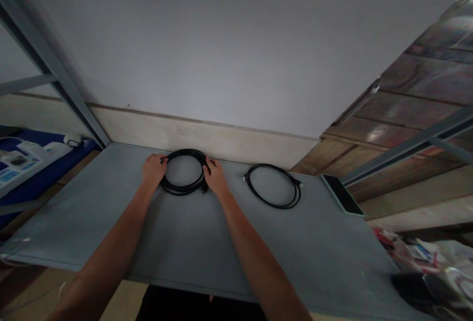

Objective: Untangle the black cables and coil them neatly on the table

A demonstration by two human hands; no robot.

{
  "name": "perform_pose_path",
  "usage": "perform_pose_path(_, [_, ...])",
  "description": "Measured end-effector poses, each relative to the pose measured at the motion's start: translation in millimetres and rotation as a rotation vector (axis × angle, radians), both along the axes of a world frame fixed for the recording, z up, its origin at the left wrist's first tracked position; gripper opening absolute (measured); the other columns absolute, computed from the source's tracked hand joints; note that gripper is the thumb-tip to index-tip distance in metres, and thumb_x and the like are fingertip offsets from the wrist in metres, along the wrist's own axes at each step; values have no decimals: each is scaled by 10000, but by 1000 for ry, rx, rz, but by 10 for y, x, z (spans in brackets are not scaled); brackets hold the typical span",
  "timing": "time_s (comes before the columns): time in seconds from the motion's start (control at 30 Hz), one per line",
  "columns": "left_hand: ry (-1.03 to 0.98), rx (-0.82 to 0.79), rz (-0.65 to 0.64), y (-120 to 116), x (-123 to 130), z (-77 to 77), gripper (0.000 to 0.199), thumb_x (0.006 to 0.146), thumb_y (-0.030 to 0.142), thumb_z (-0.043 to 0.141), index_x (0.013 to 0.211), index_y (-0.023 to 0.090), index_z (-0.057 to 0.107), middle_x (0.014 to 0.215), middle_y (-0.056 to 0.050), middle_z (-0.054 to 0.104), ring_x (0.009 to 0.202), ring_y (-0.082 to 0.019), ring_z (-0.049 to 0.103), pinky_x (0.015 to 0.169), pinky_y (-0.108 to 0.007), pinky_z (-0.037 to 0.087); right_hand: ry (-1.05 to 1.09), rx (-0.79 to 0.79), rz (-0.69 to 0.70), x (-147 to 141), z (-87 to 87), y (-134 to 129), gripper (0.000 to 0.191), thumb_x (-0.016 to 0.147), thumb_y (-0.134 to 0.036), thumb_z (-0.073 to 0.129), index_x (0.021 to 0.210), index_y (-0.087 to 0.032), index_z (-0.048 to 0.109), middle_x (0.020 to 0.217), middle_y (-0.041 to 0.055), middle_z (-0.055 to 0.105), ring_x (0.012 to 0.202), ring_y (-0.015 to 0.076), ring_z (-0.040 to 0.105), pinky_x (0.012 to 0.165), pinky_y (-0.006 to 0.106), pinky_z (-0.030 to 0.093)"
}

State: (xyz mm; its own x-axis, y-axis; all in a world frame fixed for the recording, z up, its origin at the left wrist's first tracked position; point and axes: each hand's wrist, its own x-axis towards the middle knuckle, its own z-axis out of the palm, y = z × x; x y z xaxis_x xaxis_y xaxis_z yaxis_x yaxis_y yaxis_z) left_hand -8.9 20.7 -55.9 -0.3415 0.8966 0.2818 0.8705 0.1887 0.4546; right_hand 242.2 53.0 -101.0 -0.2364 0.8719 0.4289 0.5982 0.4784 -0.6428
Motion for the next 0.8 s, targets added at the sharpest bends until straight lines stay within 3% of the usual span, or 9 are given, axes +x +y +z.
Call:
perform_pose_path(0.1, [-11,-52,-5,-11,-9,15,299,931,296,522,1080,158,742,1041,-179,710,947,-305,669,814,-387,487,-21,-30,30,5,58,-7,486,972,-382,460,1399,-177,572,1295,164,584,1229,272,534,1106,446,399])
perform_pose_path(0.2, [-1,-76,-6,-19,-25,26,306,935,307,521,1091,160,740,1042,-183,711,955,-306,663,810,-384,484,-40,-44,57,208,167,-5,500,978,-398,456,1434,-206,531,1316,144,579,1218,257,545,1081,421,420])
perform_pose_path(0.3, [15,-47,12,-47,22,63,378,952,327,492,1237,160,676,1062,-193,698,971,-314,648,823,-398,473,-73,23,-44,709,236,-9,511,964,-303,453,1464,-204,488,1267,145,593,1160,263,567,1041,435,444])
perform_pose_path(0.43, [57,109,20,-143,343,194,439,973,384,440,1302,154,617,1178,-218,640,1161,-380,536,948,-484,401,-328,89,-203,1431,150,-34,464,797,-70,477,1203,-129,692,1186,191,616,1156,327,533,1060,513,390])
perform_pose_path(0.5, [-3,205,-139,-228,632,254,404,978,361,432,1276,168,625,1208,-204,624,1230,-372,479,1019,-495,348,-397,80,-166,1610,64,-40,504,726,-7,461,1153,-104,711,1195,200,618,1164,316,527,1067,487,390])
perform_pose_path(0.57, [-104,251,-405,-348,968,266,347,975,331,447,1210,185,656,1182,-182,633,1201,-338,499,1047,-474,336,-411,69,-121,1657,-4,-32,517,700,13,452,1128,-104,718,1189,191,632,1163,296,534,1070,459,394])
perform_pose_path(0.7, [-213,82,-921,-630,1578,138,211,946,281,509,990,205,702,995,-130,658,1050,-277,569,1022,-449,386,-353,85,-56,1621,-14,2,440,736,-9,476,1072,-135,731,1136,143,677,1113,262,571,1062,434,406])
perform_pose_path(0.77, [-246,13,-1062,-714,1781,51,183,940,278,520,946,201,687,994,-103,666,1070,-259,572,1025,-433,401,-334,114,-28,1611,33,-17,401,805,-38,479,1088,-166,732,1142,115,692,1144,259,567,1075,446,387])
perform_pose_path(0.8, [-305,-16,-1062,-730,1855,11,181,942,300,522,956,197,671,1002,-94,670,1051,-248,587,997,-417,428,-336,122,-13,1601,65,-44,385,841,-58,478,1103,-185,732,1153,103,697,1184,264,552,1082,459,372])
